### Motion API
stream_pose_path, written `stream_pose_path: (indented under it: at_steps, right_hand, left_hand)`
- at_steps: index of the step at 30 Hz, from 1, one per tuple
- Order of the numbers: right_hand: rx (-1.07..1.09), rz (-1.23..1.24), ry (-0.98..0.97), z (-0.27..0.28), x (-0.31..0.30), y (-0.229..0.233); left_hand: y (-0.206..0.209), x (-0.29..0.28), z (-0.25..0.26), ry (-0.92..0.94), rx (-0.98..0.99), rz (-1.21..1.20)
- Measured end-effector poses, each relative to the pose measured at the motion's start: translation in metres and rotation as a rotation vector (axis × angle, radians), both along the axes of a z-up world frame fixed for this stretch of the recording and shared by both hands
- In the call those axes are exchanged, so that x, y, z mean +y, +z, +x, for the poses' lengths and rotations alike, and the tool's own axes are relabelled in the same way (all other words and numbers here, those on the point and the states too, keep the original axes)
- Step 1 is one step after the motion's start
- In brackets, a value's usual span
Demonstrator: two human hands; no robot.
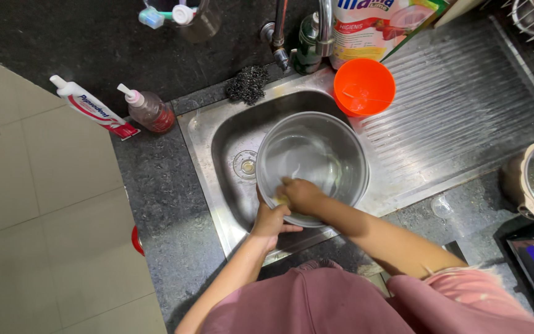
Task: The person washes a rice cooker inner pot at the kitchen sink. They wet a sponge under running water, scrub the inside and outside of the pot, then rinse it repeatedly under the tap and drain the water into the sink.
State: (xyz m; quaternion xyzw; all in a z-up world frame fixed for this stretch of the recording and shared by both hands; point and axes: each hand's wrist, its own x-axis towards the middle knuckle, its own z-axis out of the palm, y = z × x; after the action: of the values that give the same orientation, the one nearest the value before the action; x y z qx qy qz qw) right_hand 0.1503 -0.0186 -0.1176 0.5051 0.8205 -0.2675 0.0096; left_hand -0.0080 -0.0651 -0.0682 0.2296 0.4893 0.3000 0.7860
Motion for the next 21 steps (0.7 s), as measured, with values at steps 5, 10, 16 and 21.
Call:
stream_pose_path:
  at_steps: [5,10,16,21]
  right_hand:
    - [-0.347,0.169,-0.275,0.051,0.016,-0.024]
    - [-0.136,0.366,-0.500,0.053,0.065,0.001]
    - [0.048,0.379,-0.200,-0.007,0.051,0.045]
    - [-0.019,0.054,0.029,-0.014,0.025,0.043]
  left_hand:
    - [0.025,-0.001,0.006,0.062,0.056,-0.055]
    - [0.026,-0.005,0.010,0.003,0.009,-0.005]
    - [0.016,-0.008,0.013,0.012,-0.003,-0.035]
    - [0.010,-0.008,0.006,0.033,-0.015,-0.040]
